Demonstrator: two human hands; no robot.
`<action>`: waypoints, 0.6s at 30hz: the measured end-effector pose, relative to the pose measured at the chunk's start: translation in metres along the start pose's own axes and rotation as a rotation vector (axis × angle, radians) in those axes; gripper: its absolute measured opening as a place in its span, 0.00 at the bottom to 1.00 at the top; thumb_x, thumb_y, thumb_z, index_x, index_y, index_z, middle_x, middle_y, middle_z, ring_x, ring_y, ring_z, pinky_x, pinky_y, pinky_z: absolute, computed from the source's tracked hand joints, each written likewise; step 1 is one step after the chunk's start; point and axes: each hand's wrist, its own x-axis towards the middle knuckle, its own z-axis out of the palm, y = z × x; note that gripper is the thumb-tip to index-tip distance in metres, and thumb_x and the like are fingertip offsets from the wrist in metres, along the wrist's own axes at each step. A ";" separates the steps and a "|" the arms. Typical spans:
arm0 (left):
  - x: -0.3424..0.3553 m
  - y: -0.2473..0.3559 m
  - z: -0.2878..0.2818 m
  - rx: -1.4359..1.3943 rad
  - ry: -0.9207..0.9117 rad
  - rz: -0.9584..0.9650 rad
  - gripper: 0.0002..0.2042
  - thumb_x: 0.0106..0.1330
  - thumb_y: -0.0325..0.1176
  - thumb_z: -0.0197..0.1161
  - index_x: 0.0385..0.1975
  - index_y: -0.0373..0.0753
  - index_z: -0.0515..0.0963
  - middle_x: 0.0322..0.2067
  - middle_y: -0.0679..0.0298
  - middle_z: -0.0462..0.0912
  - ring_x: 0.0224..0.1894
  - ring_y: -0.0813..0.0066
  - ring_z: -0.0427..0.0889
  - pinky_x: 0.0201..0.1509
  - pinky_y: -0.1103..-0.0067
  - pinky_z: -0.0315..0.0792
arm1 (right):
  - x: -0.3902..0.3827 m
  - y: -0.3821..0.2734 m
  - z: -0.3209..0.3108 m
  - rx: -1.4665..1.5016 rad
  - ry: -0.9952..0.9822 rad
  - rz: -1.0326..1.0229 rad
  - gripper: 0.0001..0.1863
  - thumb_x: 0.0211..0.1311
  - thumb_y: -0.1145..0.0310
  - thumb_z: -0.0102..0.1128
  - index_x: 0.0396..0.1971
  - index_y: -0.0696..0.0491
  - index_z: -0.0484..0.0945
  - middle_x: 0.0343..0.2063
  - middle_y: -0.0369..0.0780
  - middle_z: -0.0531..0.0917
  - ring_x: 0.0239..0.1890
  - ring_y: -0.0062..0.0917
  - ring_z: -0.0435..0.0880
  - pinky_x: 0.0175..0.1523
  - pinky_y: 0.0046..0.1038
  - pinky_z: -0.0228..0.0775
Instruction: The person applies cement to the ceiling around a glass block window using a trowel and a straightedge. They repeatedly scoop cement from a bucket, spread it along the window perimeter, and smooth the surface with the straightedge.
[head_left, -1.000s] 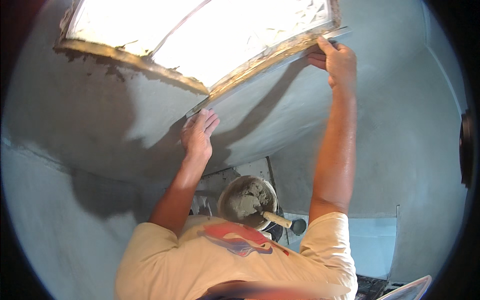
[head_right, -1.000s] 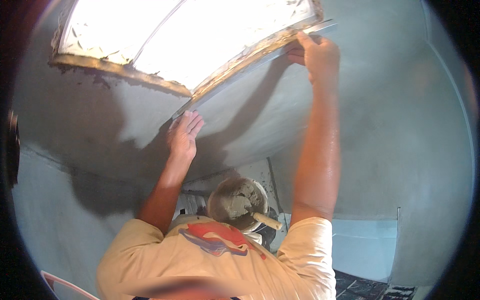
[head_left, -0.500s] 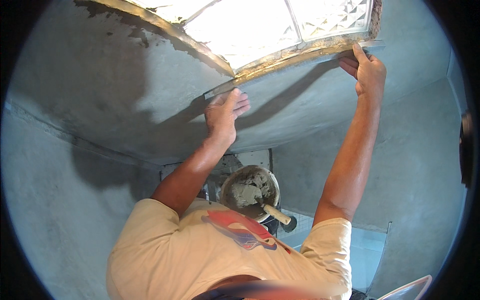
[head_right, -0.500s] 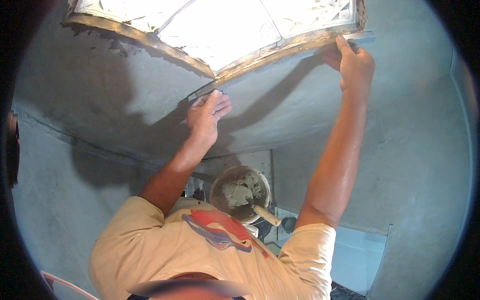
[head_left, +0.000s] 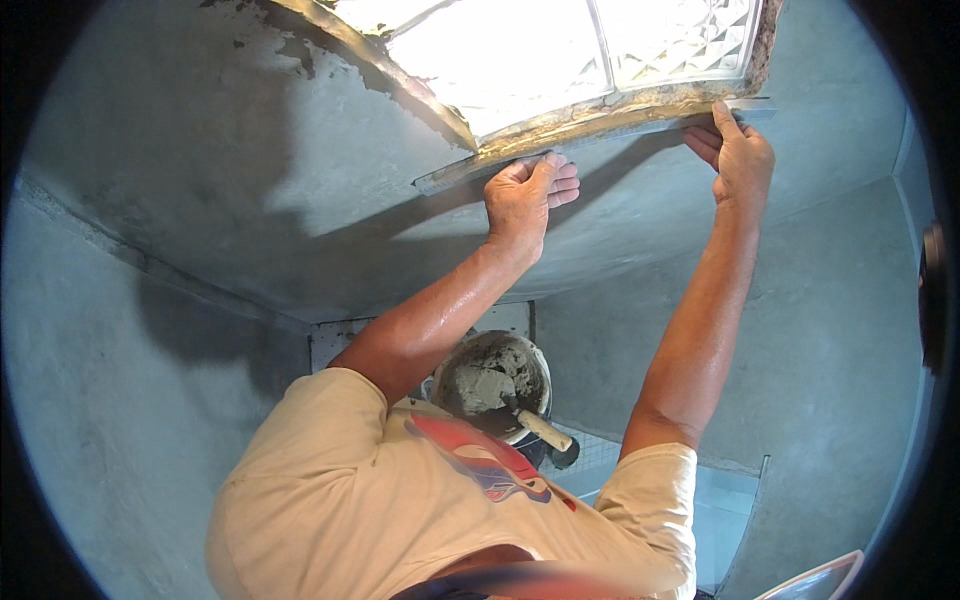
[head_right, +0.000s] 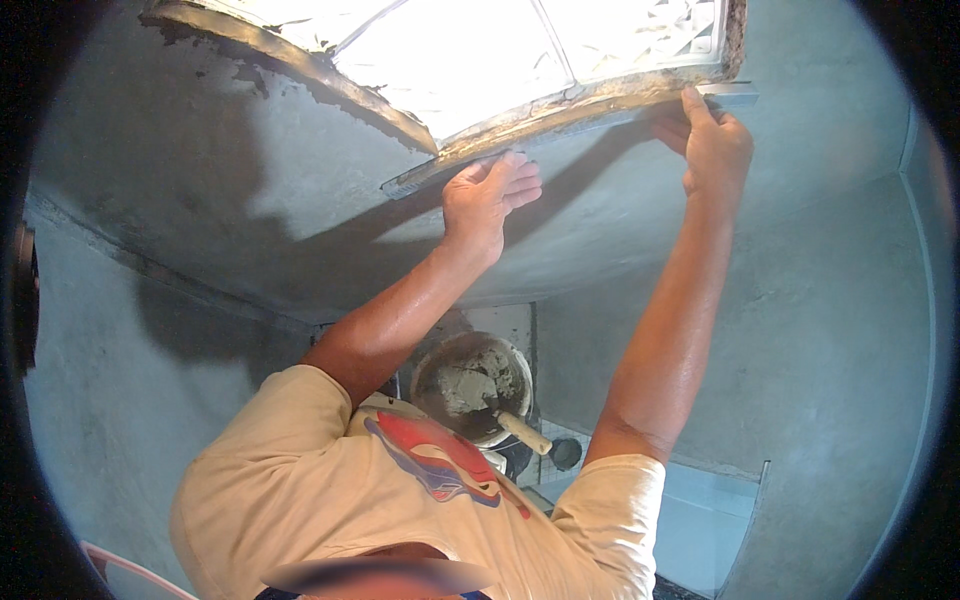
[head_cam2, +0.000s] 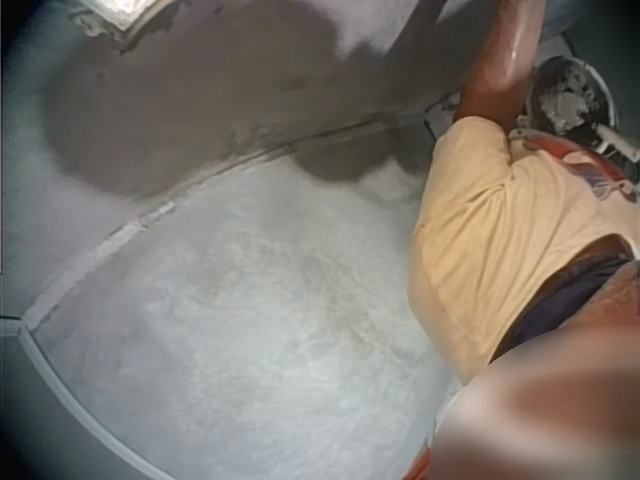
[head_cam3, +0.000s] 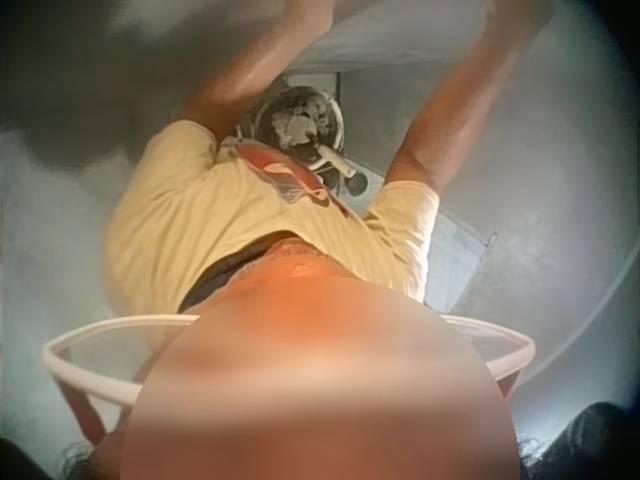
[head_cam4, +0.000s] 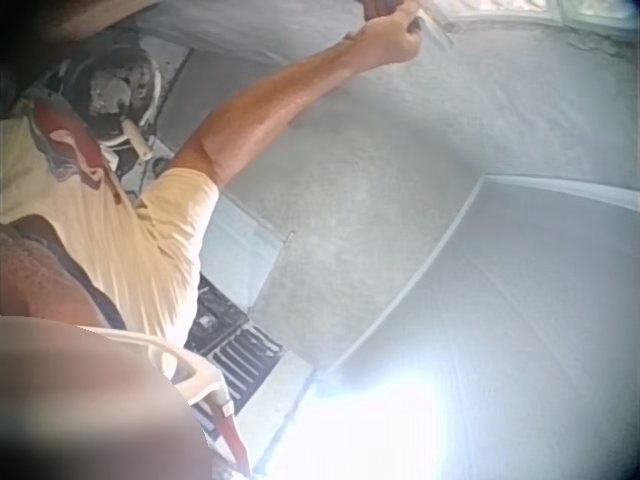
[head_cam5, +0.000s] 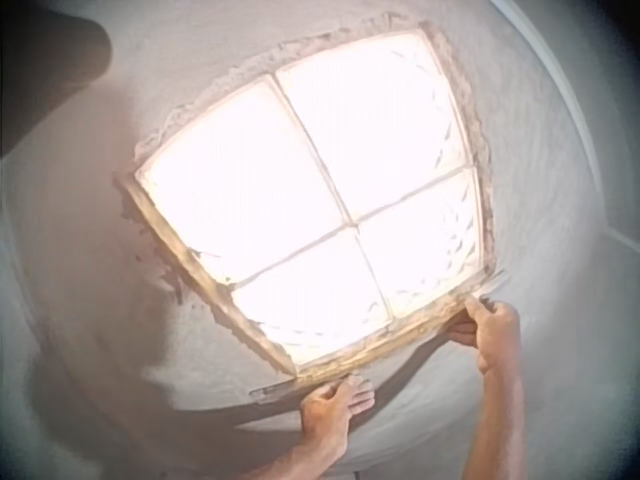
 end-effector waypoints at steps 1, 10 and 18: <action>-0.001 0.000 -0.001 0.014 0.003 0.003 0.15 0.75 0.35 0.70 0.47 0.25 0.83 0.44 0.45 0.89 0.46 0.57 0.91 0.54 0.65 0.89 | 0.000 0.001 0.000 -0.001 -0.001 -0.001 0.22 0.77 0.68 0.65 0.53 0.76 0.77 0.45 0.58 0.86 0.42 0.41 0.94 0.44 0.36 0.95; 0.008 -0.007 -0.005 0.145 0.059 0.100 0.13 0.72 0.33 0.73 0.44 0.26 0.86 0.42 0.48 0.91 0.42 0.61 0.92 0.49 0.67 0.89 | 0.004 0.010 -0.002 0.018 -0.041 0.006 0.20 0.78 0.65 0.64 0.51 0.72 0.80 0.40 0.55 0.89 0.39 0.39 0.95 0.44 0.35 0.94; 0.017 -0.012 -0.003 0.131 0.109 0.045 0.15 0.71 0.35 0.76 0.45 0.28 0.86 0.42 0.48 0.91 0.41 0.61 0.92 0.46 0.68 0.88 | 0.001 0.009 -0.010 0.136 -0.043 -0.006 0.23 0.75 0.60 0.67 0.49 0.70 0.81 0.38 0.54 0.90 0.36 0.38 0.94 0.41 0.36 0.93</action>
